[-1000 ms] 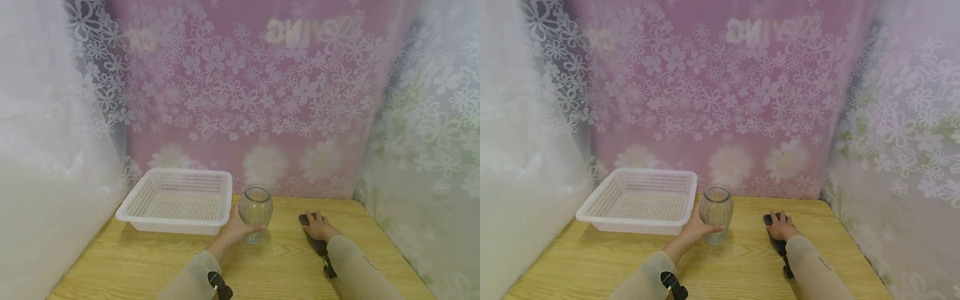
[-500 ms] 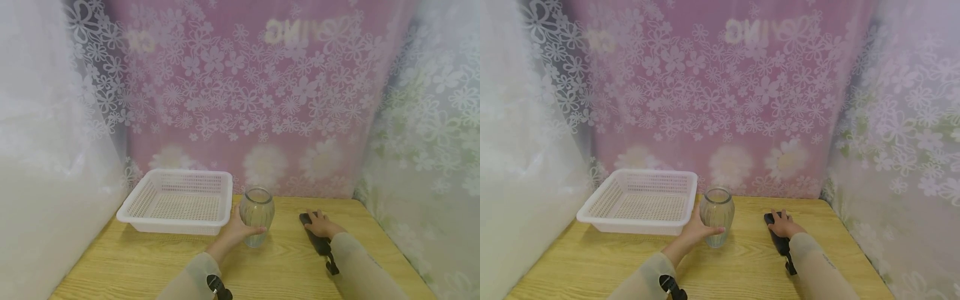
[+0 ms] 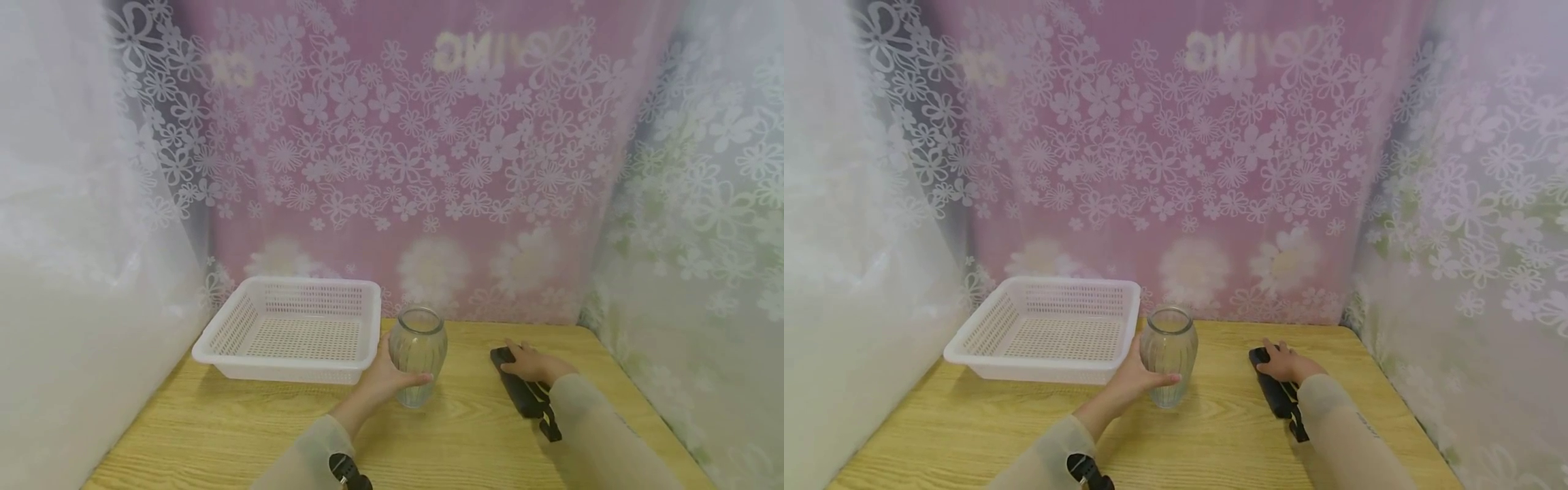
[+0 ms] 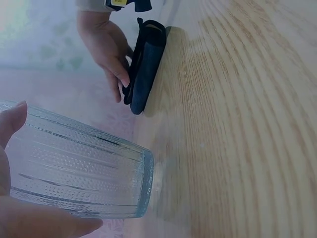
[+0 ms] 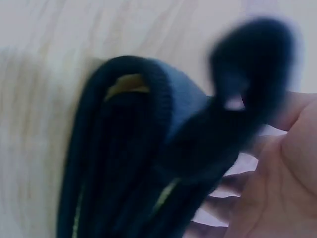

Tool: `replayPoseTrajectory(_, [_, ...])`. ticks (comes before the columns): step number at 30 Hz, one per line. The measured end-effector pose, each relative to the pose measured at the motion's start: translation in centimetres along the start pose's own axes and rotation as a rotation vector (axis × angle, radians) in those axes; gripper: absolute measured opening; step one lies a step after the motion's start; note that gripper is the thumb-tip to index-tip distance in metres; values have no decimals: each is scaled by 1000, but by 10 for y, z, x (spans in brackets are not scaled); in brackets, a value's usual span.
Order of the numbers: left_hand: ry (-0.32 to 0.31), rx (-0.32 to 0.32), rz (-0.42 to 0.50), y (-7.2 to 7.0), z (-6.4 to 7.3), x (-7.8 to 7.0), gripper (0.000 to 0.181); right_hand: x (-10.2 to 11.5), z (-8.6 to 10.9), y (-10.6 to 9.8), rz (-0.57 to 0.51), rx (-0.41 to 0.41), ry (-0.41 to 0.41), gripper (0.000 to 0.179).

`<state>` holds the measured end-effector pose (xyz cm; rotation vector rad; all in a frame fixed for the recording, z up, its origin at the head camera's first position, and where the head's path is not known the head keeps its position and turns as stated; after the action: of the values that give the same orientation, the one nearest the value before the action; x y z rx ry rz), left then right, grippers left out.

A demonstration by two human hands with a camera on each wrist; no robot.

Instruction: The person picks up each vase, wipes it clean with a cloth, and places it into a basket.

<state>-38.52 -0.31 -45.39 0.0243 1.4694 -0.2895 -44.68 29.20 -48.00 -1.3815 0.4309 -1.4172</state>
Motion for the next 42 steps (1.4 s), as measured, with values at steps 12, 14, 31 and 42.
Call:
replayPoseTrajectory(12, [26, 6, 8, -3, 12, -18, 122, 34, 16, -14, -47, 61, -59, 83])
replayPoseTrajectory(14, [43, 20, 22, -4, 14, -24, 120, 41, 18, -16, -32, 58, -73, 82])
replayPoseTrajectory(31, [87, 70, 102, -29, 32, -60, 118, 102, 29, -19, -33, 49, -214, 75])
replayPoseTrajectory(42, [127, 26, 170, -67, 42, -83, 112, 134, 25, -21, 21, -9, -296, 73])
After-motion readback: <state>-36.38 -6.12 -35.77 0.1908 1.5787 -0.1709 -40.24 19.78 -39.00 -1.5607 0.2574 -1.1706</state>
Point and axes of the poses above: each hand's wrist, its own z-axis away from the middle knuckle, its own y-axis out of the palm, x = y × z, the point moved 10 cm from there along -z, towards the middle knuckle, and after that the axes turned 11 degrees about -y, right-handed, at the moved point
